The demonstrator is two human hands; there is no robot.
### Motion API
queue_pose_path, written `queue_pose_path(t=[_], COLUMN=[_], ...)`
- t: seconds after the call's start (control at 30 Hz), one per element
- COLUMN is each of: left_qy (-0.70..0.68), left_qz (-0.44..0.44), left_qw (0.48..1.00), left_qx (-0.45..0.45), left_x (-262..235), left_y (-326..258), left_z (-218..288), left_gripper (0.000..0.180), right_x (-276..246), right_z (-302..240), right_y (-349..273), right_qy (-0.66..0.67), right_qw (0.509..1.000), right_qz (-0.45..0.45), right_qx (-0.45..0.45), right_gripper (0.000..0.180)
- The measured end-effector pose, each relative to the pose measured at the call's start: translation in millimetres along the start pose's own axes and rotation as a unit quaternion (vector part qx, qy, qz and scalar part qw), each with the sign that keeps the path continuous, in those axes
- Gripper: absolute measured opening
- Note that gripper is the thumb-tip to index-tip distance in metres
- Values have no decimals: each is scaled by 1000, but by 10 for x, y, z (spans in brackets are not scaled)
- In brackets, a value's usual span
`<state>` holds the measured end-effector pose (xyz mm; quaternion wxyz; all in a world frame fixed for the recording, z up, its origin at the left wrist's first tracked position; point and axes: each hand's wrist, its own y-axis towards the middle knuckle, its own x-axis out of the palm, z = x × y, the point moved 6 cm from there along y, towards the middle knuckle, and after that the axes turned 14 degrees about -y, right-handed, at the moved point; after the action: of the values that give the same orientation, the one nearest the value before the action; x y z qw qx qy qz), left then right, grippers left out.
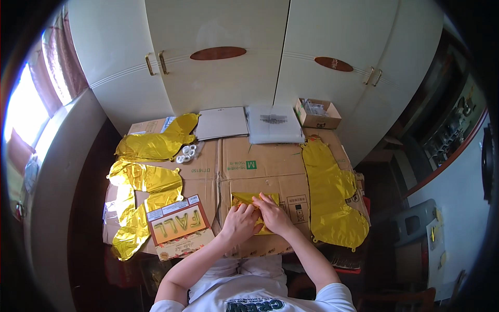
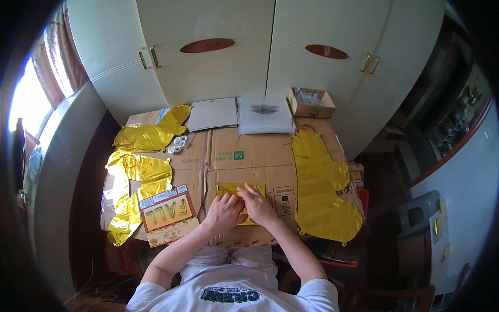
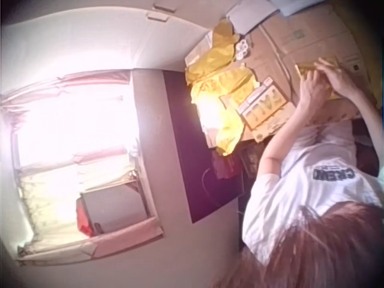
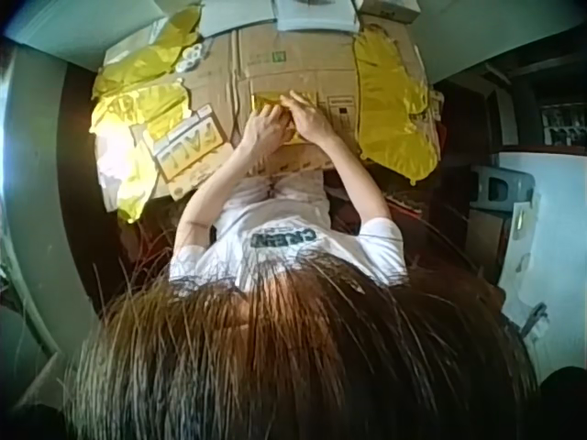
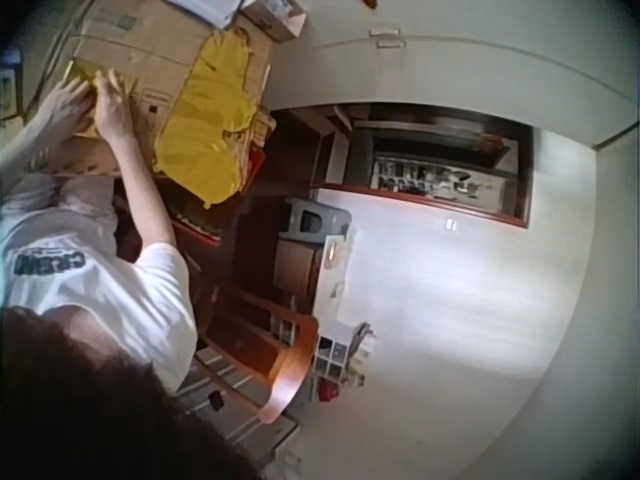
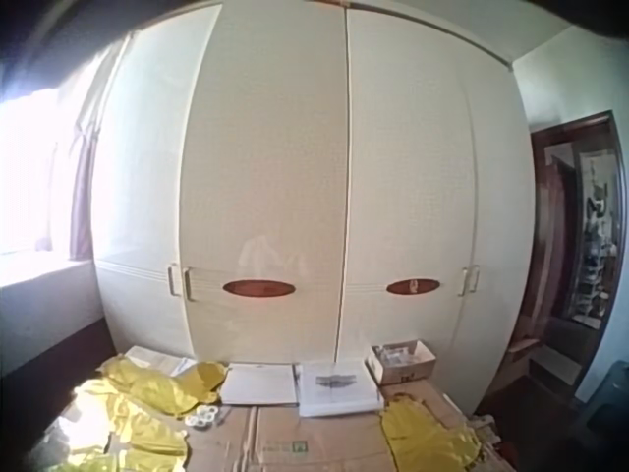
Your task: The person is folding yellow foil balloons and placing them into cardboard packaging sleeves.
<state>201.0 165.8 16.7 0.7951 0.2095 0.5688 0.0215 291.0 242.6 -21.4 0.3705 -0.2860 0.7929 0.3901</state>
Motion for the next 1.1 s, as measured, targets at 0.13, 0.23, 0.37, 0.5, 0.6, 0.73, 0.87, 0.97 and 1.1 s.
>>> queue_pose_path(t=[0.13,0.23,0.37,0.5,0.6,0.73,0.87,0.97,1.1], left_qy=[3,4,-4,-4,4,-21,-64,-58,-75], left_qz=[-4,2,-5,-2,-1,0,36,56,61], left_qw=[1000,1000,999,998,998,997,996,995,993], left_qx=[-6,-11,-50,-58,-64,-69,-55,-67,-71], left_x=[50,52,6,12,2,-18,-158,-300,-483], left_y=[10,-22,-66,-54,-24,-58,-212,-365,-285], left_z=[-35,-45,-70,-99,-119,-122,-120,-174,-129], left_gripper=[44,48,52,50,46,41,31,25,44], right_x=[4,20,18,11,10,-3,-28,-37,6], right_z=[-9,-13,-24,-21,-27,-63,-112,-138,-73], right_y=[3,0,-4,0,-3,1,8,7,-15], right_qy=[1,-15,-16,-10,-13,-26,-53,-60,-69], right_qw=[1000,1000,1000,1000,1000,1000,998,998,997], right_qz=[-1,-13,-23,-19,-16,-7,-11,-8,-1], right_qx=[8,6,-8,-6,-4,-9,-26,-33,-36], right_gripper=[34,34,34,33,32,31,27,24,20])
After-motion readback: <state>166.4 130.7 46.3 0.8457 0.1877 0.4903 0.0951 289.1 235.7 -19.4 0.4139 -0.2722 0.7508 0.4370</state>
